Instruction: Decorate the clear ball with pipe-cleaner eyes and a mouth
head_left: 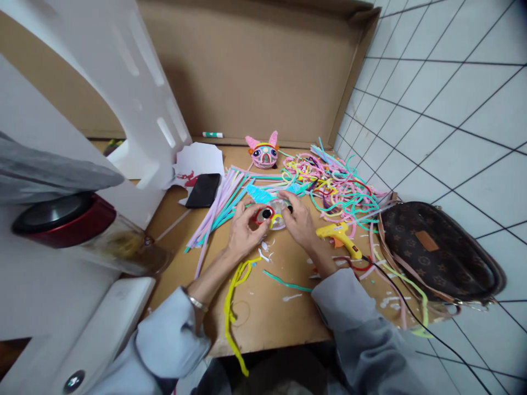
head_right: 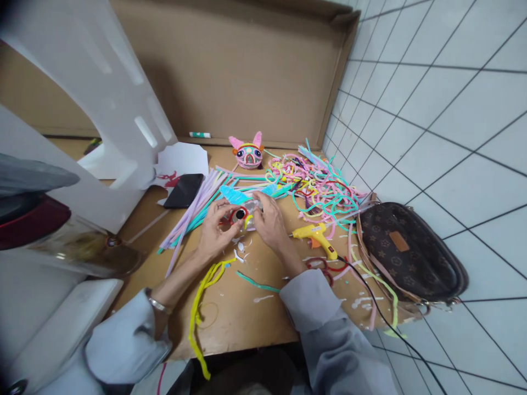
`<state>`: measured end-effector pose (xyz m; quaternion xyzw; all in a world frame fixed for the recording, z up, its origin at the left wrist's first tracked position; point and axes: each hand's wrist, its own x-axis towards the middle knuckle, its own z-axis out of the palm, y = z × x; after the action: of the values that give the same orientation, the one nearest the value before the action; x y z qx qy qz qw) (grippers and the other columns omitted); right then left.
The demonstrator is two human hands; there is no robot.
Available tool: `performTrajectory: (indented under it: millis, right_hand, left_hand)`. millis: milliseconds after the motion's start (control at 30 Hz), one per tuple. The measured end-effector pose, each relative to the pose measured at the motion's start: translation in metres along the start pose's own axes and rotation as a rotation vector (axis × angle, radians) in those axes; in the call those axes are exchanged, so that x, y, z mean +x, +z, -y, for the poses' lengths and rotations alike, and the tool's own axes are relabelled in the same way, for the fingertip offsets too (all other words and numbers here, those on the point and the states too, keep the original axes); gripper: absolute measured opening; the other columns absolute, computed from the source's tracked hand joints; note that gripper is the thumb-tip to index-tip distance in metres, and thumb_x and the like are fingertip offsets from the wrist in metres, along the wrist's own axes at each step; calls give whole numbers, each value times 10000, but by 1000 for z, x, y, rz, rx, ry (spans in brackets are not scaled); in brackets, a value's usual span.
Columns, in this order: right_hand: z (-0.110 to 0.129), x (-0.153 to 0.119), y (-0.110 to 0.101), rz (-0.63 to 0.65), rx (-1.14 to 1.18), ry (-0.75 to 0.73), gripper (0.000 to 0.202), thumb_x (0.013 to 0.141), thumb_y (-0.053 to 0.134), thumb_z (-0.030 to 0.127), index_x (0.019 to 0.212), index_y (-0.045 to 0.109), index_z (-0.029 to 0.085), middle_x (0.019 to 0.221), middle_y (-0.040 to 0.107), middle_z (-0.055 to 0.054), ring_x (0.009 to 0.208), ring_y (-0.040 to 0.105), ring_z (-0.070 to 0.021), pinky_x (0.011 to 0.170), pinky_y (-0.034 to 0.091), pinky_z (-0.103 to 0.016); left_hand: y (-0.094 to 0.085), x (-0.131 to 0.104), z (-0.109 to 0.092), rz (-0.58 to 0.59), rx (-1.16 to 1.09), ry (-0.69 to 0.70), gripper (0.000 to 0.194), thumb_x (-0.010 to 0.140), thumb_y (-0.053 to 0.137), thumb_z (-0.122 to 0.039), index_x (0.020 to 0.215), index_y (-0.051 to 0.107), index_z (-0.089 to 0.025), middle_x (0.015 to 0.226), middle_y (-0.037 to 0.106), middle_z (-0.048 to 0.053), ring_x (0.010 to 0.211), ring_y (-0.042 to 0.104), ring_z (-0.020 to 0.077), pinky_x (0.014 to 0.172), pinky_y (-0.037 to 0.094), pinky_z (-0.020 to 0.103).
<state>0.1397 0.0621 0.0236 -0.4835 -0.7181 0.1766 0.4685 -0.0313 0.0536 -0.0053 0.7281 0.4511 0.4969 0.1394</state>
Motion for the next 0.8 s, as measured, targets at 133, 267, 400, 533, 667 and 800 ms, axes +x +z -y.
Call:
performTrajectory:
  millis: [133,267,400,533,667,800]
  right_hand:
    - [-1,-1,2,10,28,17,429,796,444,181,1200,589,192,1205,676,-105,1155,610,-231,1033,464,-434]
    - [0,-2,0,29,31,41,377,792,468,207,1145,598,189,1181,676,-106,1136,610,-233,1007,474,-417]
    - [2,-2,0,22,42,46,315,820,499,259,1111,603,196,1152,681,-103,1111,615,-232,995,472,-410]
    - [1,-2,1,11,51,42,300,825,518,287,1099,604,201,1128,686,-99,1090,622,-235,979,476,-408]
    - [3,-2,1,1,40,47,291,824,527,302,1088,603,204,1115,688,-96,1072,625,-235,967,481,-405]
    - [6,-2,2,-4,16,43,276,831,524,331,1063,598,200,1094,687,-104,1059,624,-238,951,487,-401]
  left_hand:
    - [3,-2,1,-23,-8,-25,264,816,645,-345,1038,679,-207,1118,575,98,1155,532,255,973,485,409]
    - [5,-3,3,-30,-29,-30,275,817,647,-345,1046,679,-196,1149,549,106,1149,537,251,931,507,383]
    - [5,-3,3,-32,-32,-35,286,817,650,-345,1059,680,-197,1154,547,109,1149,537,254,896,521,372]
    - [5,-3,2,-25,-41,-46,294,813,647,-338,1067,683,-195,1162,555,111,1150,537,255,891,521,376]
    - [6,-2,4,-30,-35,-36,296,797,651,-329,1060,684,-196,1131,573,104,1161,529,258,919,509,391]
    - [7,-1,4,-28,-38,-27,280,805,642,-326,1052,685,-200,1120,580,104,1137,539,251,935,500,395]
